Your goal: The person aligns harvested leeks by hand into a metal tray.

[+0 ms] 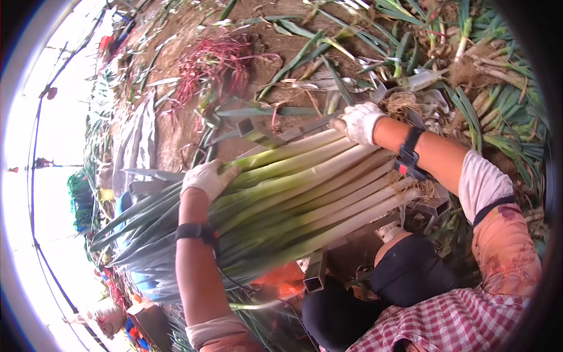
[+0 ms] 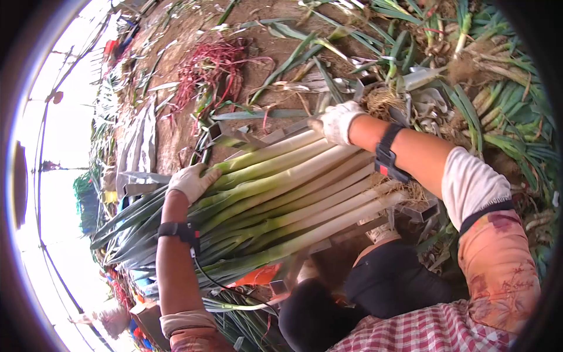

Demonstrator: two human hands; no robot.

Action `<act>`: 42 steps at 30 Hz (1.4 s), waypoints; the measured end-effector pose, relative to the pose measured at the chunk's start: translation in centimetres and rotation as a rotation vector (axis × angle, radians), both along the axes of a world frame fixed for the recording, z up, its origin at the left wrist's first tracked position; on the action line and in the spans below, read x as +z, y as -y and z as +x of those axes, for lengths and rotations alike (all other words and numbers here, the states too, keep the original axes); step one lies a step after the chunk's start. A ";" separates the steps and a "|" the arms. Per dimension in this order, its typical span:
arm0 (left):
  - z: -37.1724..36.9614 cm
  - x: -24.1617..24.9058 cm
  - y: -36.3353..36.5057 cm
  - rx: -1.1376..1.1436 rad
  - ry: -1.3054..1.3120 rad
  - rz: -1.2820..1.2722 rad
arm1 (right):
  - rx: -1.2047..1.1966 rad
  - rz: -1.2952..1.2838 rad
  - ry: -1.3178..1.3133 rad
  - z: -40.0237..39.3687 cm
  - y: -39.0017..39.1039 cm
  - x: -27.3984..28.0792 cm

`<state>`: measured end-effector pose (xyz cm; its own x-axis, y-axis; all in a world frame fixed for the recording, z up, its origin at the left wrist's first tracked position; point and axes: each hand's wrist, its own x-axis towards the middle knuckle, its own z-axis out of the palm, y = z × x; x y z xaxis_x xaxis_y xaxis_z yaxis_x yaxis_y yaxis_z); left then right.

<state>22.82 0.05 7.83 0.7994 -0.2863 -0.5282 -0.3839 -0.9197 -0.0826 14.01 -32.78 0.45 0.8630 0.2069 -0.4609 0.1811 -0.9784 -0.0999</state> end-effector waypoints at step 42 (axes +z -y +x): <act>1.3 2.7 -20.7 0.692 0.738 -0.566 | -0.197 0.141 0.164 -1.0 0.3 -0.7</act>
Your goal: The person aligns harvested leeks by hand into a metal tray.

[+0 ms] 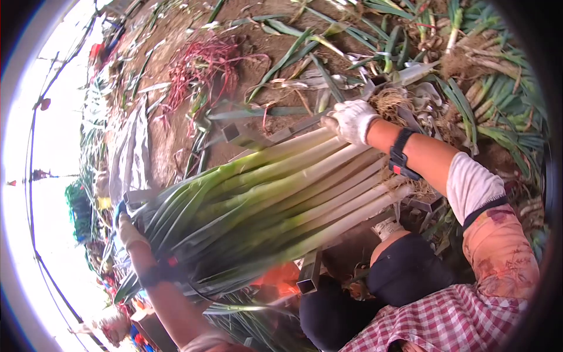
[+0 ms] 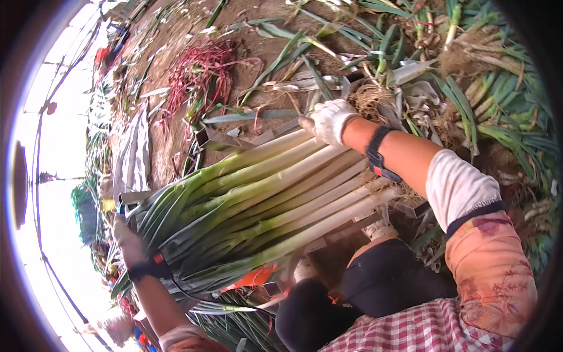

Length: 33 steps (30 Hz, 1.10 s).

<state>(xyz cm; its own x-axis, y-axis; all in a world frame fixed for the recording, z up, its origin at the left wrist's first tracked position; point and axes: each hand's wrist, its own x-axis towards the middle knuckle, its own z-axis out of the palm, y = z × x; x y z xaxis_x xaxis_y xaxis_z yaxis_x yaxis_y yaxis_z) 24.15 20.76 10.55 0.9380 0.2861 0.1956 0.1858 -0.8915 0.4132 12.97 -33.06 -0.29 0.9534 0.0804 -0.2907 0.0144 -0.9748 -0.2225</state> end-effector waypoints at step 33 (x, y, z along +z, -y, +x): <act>-29.4 8.5 6.5 -0.562 0.057 0.389 | 0.179 -0.378 0.350 1.0 -5.2 -5.3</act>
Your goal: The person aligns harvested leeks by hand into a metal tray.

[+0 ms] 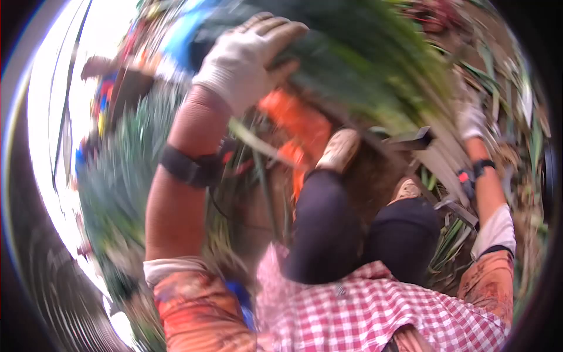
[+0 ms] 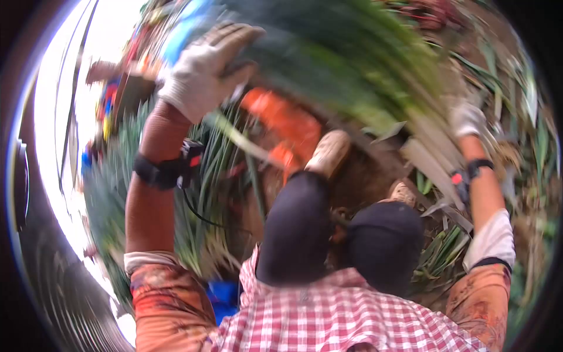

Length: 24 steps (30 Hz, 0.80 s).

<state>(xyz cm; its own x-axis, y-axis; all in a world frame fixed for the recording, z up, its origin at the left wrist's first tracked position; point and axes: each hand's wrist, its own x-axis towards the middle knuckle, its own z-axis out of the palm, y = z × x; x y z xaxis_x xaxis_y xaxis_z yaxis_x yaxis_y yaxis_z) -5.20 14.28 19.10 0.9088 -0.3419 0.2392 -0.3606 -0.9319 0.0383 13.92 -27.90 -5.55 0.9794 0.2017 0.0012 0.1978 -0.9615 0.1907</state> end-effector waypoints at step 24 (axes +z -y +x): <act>-59.6 -30.4 -4.2 2.202 -0.515 -0.595 | 0.538 -0.440 -0.320 -3.8 19.3 10.2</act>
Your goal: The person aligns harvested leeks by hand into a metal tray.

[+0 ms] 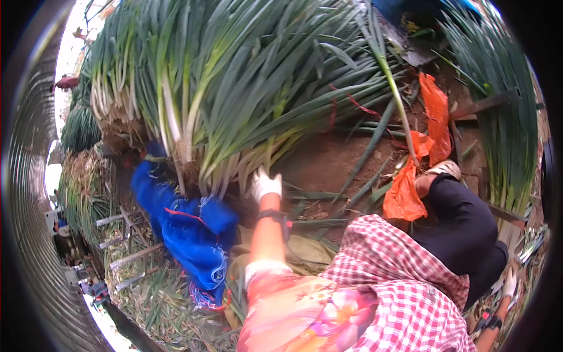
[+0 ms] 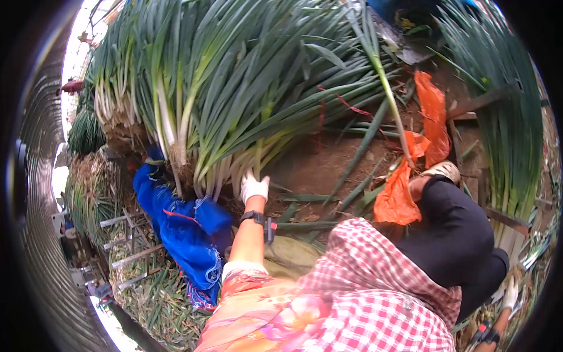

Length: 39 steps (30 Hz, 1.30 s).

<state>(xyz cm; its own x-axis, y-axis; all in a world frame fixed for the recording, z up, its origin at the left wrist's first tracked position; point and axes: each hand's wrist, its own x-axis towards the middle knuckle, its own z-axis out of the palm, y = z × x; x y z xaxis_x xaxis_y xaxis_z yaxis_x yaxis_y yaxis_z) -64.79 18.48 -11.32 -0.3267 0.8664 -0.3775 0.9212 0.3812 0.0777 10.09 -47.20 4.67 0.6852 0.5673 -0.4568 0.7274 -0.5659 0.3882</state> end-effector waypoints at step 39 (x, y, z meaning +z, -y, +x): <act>5.4 34.8 -13.1 -0.176 1.673 0.617 | -0.228 1.106 -0.813 -28.5 -42.4 20.4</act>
